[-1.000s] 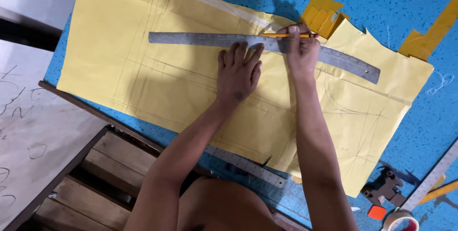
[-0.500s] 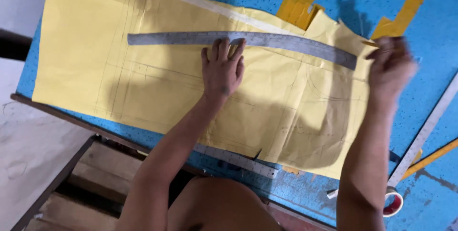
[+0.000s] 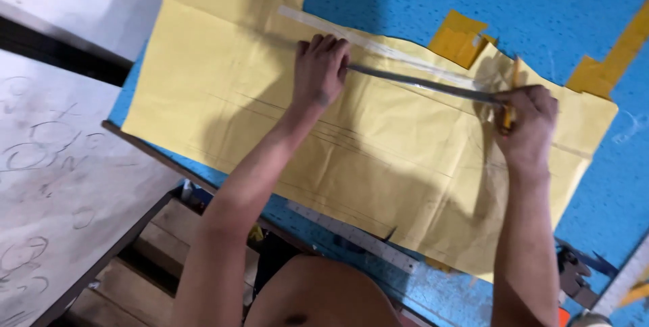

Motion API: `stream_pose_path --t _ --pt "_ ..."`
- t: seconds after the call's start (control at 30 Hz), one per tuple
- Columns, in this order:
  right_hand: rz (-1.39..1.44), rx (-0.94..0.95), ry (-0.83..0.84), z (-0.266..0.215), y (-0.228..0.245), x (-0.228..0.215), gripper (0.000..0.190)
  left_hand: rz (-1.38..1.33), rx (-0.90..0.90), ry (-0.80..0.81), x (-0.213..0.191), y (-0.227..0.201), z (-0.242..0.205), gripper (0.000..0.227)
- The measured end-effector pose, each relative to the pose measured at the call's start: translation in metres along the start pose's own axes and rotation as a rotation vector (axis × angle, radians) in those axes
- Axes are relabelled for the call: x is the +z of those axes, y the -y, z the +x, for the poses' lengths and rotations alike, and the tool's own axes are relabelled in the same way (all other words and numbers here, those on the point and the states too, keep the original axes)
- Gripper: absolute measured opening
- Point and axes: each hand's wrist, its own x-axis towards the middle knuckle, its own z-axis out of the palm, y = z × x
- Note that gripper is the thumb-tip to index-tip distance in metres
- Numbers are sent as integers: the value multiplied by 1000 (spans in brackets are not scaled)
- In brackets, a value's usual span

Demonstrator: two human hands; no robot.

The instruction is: The person measures and marks a large piece of yellow fabric using a ruler and a pencil. They draw straight lines and curved patterns on the fabric, which is laid out on a table. The person repositions the fabric and ruler multiple times to complete the markings.

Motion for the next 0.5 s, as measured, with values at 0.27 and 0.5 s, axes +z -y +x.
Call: stream_pose_path --t 0.27,0.5 --pt "-336 -9 12 -28 2 5 16 -12 -268 -169 34 27 -14 40" --pt "-274 -28 1 -28 0 7 53 3 -323 -78 48 37 -2 64"
